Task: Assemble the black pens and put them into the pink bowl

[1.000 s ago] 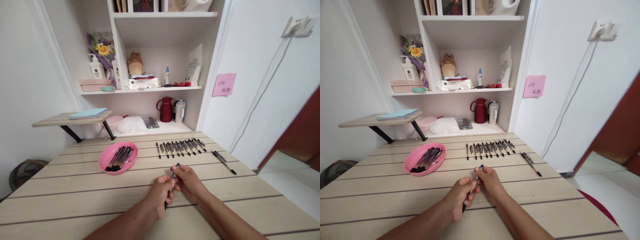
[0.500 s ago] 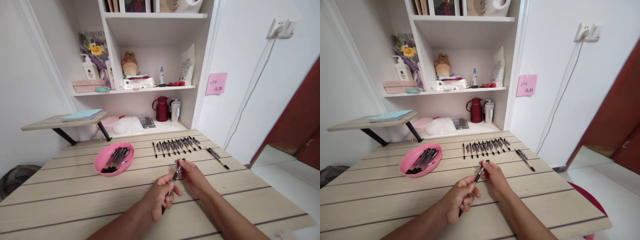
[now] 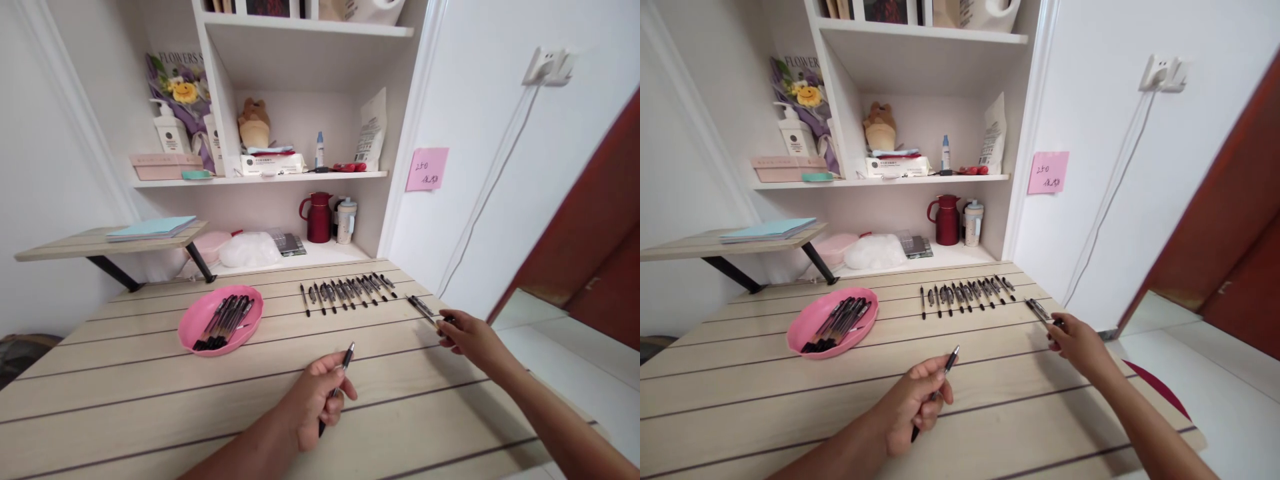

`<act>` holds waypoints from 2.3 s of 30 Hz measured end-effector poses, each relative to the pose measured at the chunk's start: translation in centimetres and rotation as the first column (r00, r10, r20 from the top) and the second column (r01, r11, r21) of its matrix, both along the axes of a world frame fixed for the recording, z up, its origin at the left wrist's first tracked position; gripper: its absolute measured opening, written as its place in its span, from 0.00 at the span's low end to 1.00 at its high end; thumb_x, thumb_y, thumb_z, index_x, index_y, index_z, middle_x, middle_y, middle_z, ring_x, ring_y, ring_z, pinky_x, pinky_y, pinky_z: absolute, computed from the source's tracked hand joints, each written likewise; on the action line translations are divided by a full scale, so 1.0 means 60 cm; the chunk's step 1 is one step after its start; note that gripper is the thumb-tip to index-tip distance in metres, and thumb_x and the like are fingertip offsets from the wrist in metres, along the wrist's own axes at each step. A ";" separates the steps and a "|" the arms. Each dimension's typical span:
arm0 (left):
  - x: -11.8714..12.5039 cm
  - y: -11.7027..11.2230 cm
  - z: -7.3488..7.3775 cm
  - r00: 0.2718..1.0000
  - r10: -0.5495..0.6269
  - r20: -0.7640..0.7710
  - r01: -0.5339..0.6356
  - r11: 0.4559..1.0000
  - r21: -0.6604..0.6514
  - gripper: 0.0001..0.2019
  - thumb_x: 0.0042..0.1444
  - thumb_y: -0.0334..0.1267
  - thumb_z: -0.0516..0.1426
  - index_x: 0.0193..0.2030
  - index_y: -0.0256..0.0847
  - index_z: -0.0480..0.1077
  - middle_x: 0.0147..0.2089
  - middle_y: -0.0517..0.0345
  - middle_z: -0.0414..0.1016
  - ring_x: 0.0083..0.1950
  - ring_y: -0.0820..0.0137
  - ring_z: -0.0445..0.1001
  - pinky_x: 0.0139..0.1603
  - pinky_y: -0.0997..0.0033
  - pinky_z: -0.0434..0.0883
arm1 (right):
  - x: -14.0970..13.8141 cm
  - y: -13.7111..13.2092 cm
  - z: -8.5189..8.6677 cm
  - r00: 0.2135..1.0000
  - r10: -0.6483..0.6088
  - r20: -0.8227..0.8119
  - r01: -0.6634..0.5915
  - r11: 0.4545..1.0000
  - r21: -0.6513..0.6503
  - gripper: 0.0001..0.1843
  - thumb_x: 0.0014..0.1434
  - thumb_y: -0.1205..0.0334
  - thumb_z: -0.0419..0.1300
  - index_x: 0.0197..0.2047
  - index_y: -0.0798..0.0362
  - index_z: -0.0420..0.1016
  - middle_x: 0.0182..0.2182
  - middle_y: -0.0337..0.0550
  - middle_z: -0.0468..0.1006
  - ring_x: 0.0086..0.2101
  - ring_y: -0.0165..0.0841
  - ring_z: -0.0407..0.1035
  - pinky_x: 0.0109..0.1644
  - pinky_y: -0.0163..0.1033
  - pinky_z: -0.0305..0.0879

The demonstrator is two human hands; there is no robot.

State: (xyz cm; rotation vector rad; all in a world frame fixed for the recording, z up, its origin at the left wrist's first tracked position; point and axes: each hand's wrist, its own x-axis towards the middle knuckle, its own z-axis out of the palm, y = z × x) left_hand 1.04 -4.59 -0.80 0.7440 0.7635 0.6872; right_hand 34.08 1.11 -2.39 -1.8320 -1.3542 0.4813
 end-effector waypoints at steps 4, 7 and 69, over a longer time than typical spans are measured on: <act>-0.001 0.000 0.001 0.999 -0.034 -0.007 0.034 0.999 0.008 0.24 0.48 0.39 0.57 0.53 0.41 0.61 0.26 0.59 0.67 0.15 0.86 0.48 0.17 0.80 0.38 | 0.025 0.004 0.022 0.968 0.091 0.232 -0.064 0.991 -0.121 0.28 0.52 0.53 0.50 0.53 0.57 0.63 0.27 0.46 0.77 0.22 0.33 0.69 0.27 0.37 0.61; -0.001 0.000 0.001 0.999 -0.041 -0.015 0.041 0.999 0.016 0.25 0.47 0.40 0.57 0.54 0.41 0.60 0.26 0.60 0.68 0.15 0.86 0.47 0.17 0.80 0.38 | 0.018 0.010 0.029 0.936 0.116 0.334 -0.067 0.986 -0.155 0.30 0.51 0.52 0.52 0.54 0.58 0.62 0.25 0.44 0.77 0.23 0.34 0.69 0.28 0.37 0.60; 0.011 -0.013 -0.007 0.999 -0.014 0.033 0.010 0.993 0.117 0.17 0.50 0.40 0.54 0.46 0.38 0.61 0.25 0.61 0.68 0.13 0.86 0.48 0.15 0.79 0.40 | -0.300 -0.087 0.014 0.507 0.206 -0.837 -0.278 0.958 0.068 0.15 0.43 0.51 0.64 0.29 0.54 0.73 0.23 0.39 0.72 0.23 0.26 0.59 0.27 0.33 0.53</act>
